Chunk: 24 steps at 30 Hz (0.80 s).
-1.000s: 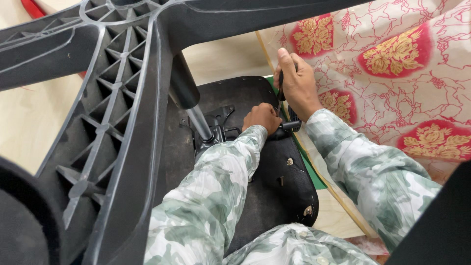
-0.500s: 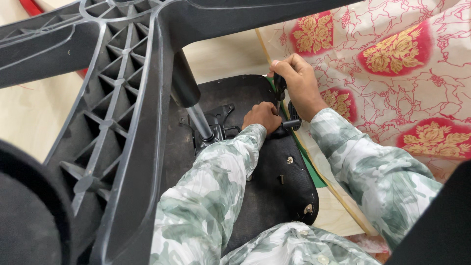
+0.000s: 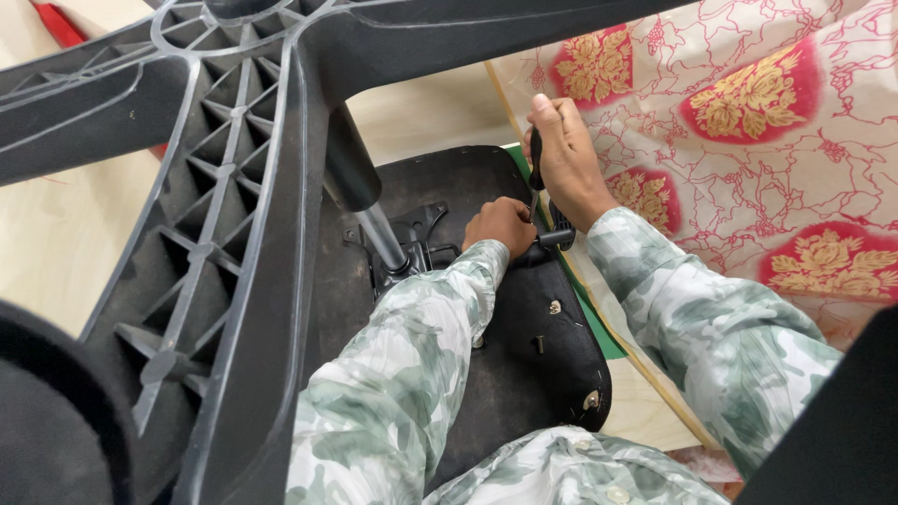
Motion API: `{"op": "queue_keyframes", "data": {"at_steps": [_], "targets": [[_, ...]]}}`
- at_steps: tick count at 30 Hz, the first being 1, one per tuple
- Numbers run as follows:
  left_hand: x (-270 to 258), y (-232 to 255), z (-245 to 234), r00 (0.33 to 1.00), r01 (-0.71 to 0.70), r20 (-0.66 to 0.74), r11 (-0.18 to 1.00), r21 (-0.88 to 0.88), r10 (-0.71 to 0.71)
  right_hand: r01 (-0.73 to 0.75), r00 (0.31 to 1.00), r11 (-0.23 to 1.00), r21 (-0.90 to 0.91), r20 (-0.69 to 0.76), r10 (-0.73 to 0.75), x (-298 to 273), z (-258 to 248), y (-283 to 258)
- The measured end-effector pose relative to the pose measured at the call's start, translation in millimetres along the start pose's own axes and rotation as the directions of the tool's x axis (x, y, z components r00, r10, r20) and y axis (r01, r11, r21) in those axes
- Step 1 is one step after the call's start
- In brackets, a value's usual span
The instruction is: The person uses a screwdriver to tighten a screw on the underside of an overturned office chair. They hold the chair base steady with one hand while turning the screwdriver with the other to secure the central column.
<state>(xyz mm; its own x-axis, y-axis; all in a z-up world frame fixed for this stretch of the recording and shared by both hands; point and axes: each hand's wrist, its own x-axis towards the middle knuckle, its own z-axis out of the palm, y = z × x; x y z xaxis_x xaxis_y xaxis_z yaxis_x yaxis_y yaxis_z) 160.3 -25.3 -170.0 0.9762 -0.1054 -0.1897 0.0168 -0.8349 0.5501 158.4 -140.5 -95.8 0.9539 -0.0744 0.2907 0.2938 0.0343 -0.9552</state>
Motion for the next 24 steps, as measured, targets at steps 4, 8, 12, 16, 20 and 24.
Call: {"op": "queue_keyframes", "data": {"at_steps": [4,8,12,16,20,24], "targets": [[-0.3,0.1,-0.4,1.000,0.000,0.000,1.000,0.008,0.000,-0.049,0.997,0.996,0.071,-0.059,0.053,0.1,-6.9,6.0],[-5.0,1.0,-2.3,1.000,0.012,-0.020,1.000,0.011,-0.012,0.007,1.000,1.000,0.028,0.011,-0.008,3.6,-13.4,7.2],[-10.3,4.2,-5.8,0.999,0.045,-0.015,0.999,-0.006,-0.045,-0.162,0.986,0.973,0.166,0.058,0.154,1.8,-11.4,4.9],[-11.8,4.2,-7.9,0.999,0.032,0.006,1.000,-0.001,-0.032,-0.075,0.989,0.993,0.091,0.133,0.062,0.1,-7.3,-2.1],[-6.3,3.5,-4.7,0.999,0.035,0.005,0.999,0.012,-0.035,-0.060,0.989,0.994,0.092,0.139,0.047,2.7,-9.3,-9.5],[-3.8,1.5,0.2,1.000,0.011,0.005,1.000,-0.015,-0.011,-0.061,0.986,0.986,0.152,0.163,0.036,2.1,-13.9,-9.3]]}}
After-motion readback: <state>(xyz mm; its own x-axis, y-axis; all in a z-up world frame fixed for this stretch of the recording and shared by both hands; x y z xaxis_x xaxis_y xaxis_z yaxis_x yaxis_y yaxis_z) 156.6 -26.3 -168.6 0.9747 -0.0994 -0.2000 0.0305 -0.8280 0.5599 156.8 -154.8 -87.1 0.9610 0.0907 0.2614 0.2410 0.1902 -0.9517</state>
